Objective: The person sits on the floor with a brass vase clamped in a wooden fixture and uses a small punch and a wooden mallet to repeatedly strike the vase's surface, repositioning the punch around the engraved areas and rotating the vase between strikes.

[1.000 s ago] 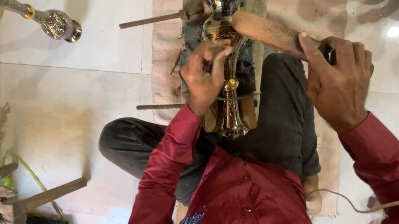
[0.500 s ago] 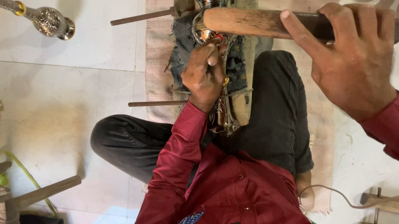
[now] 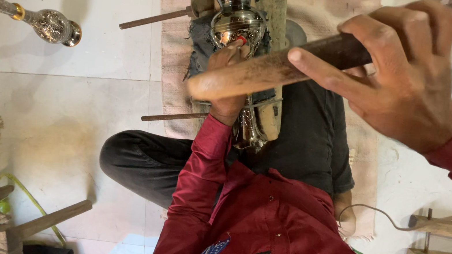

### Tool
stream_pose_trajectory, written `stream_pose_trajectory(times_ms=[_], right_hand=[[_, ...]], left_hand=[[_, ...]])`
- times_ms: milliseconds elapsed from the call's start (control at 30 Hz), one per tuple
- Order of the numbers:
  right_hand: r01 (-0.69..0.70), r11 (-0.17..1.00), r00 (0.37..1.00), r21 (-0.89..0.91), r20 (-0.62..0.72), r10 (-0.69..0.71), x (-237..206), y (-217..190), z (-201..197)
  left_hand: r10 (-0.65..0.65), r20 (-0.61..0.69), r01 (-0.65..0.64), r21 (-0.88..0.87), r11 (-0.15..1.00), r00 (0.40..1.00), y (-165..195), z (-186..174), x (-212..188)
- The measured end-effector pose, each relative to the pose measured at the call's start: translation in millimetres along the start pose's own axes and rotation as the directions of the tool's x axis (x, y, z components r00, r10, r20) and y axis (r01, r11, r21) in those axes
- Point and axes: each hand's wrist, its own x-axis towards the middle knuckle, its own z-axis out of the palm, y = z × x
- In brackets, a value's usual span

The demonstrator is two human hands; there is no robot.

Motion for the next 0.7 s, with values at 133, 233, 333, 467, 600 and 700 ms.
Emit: stream_pose_trajectory(times_ms=[133, 233, 333, 467, 600, 700], right_hand=[[0.012, 0.997, 1.000, -0.075, -0.013, -0.013, -1.9, -1.2, 4.8], [-0.034, 0.998, 0.999, 0.050, -0.028, 0.036, -6.3, -2.8, 7.0], [-0.026, 0.999, 1.000, -0.029, -0.003, 0.025, -11.4, -3.4, 7.1], [-0.064, 0.991, 0.998, 0.113, -0.019, 0.067, -12.9, -2.4, 10.3], [-0.062, 0.996, 0.997, 0.071, -0.031, 0.064, -13.7, -4.4, 10.0], [-0.093, 0.986, 0.996, 0.137, 0.009, 0.093, -15.3, -6.8, 8.7]], left_hand=[[-0.054, -0.063, 0.041, -0.198, 0.979, 0.997, -2.0, -0.1, 4.2], [0.064, 0.059, -0.064, -0.008, 0.998, 0.996, -2.8, -3.8, 7.6], [0.043, -0.015, -0.043, 0.004, 0.999, 0.999, -0.2, -6.0, 6.9], [0.034, -0.123, -0.048, -0.112, 0.993, 0.992, 2.6, -2.1, 4.5], [-0.008, -0.051, 0.003, -0.096, 0.995, 0.999, -2.8, -3.3, 2.8], [-0.009, -0.026, 0.006, -0.105, 0.994, 1.000, -4.7, -3.9, 3.0]])
